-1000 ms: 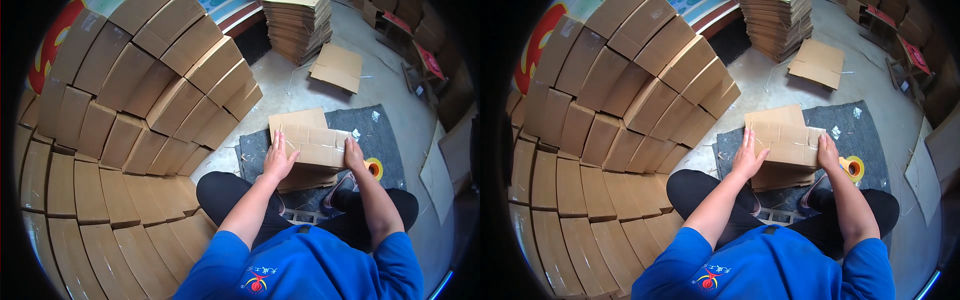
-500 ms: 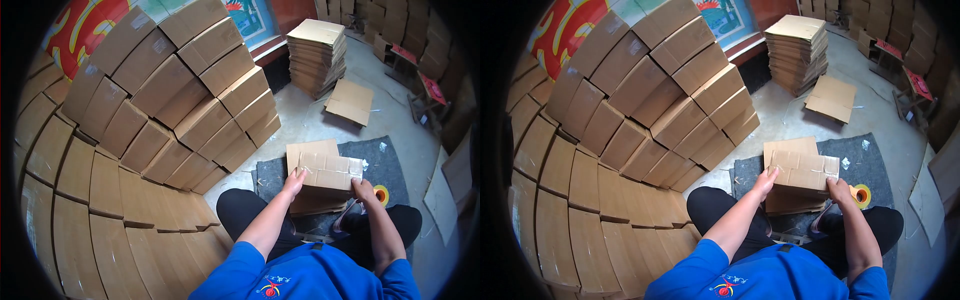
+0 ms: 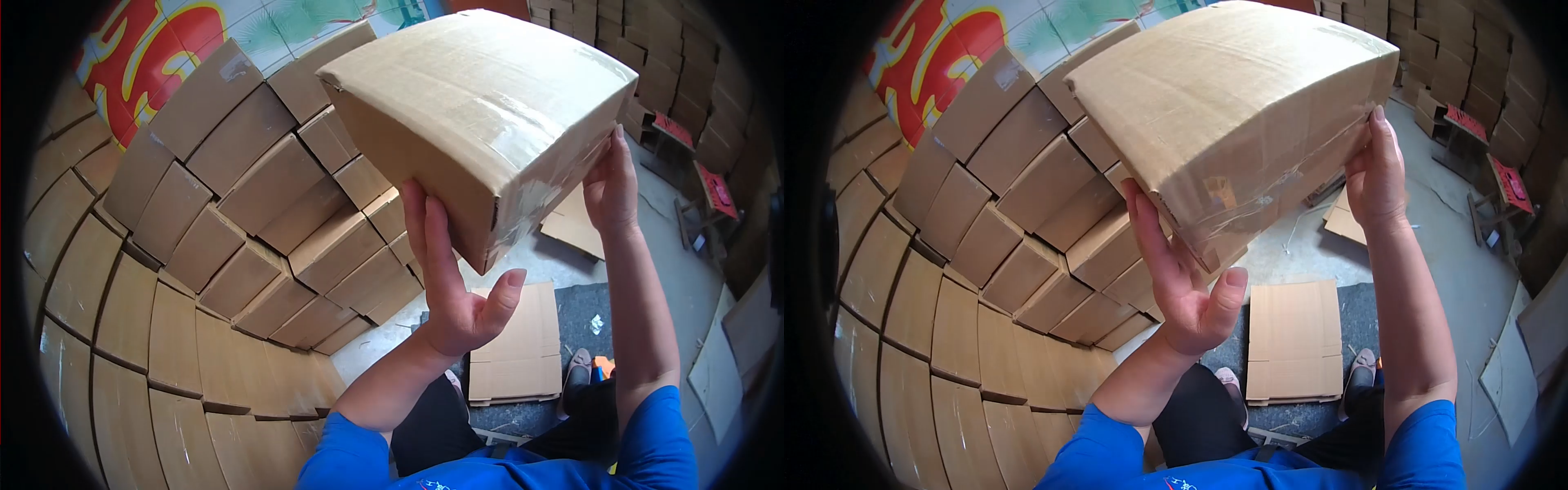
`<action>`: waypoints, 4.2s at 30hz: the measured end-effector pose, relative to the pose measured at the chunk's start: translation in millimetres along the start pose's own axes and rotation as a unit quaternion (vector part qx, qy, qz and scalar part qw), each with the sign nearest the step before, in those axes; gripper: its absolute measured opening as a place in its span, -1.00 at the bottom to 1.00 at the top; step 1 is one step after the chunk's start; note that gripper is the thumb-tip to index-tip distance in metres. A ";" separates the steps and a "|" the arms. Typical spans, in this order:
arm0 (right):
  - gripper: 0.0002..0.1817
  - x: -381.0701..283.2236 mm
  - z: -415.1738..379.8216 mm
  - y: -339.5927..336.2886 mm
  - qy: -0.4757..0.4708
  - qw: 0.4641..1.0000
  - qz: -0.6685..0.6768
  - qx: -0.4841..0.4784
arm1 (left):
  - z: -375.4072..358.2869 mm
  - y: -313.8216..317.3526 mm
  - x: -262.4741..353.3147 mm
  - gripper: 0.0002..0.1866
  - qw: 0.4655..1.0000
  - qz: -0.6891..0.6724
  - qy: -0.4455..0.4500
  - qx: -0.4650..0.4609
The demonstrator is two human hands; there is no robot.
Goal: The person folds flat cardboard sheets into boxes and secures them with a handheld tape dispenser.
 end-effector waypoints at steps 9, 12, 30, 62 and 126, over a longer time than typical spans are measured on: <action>-0.51 40.5 146.9 177.4 0.095 0.981 0.054 -0.163 | 96.4 20.2 -84.4 -0.03 0.946 0.228 0.227 0.036; -0.49 53.7 173.7 231.1 0.104 0.972 0.002 -0.209 | 134.0 20.3 -109.3 -0.07 0.931 0.275 0.236 0.033; -0.18 103.6 166.8 341.8 -0.272 0.876 -0.318 -0.239 | 162.5 -10.0 -185.2 -0.28 0.957 0.282 0.071 -0.010; -0.28 157.9 69.1 -12.9 -0.024 0.662 -0.697 -0.275 | -154.0 -25.3 -164.4 -0.70 0.877 0.103 -0.453 -0.119; -0.61 -39.0 -365.2 -472.1 0.299 0.694 -0.636 0.157 | -453.6 8.7 -54.2 -0.47 0.555 0.183 -0.499 -0.640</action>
Point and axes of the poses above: each hand's wrist, its own z-axis towards the middle knuckle, its own y-axis out of the palm, x = y × z, the point moved 2 cm from there along z, towards the middle knuckle, and after that the axes turned 12 degrees about x, right-handed, at the moved point
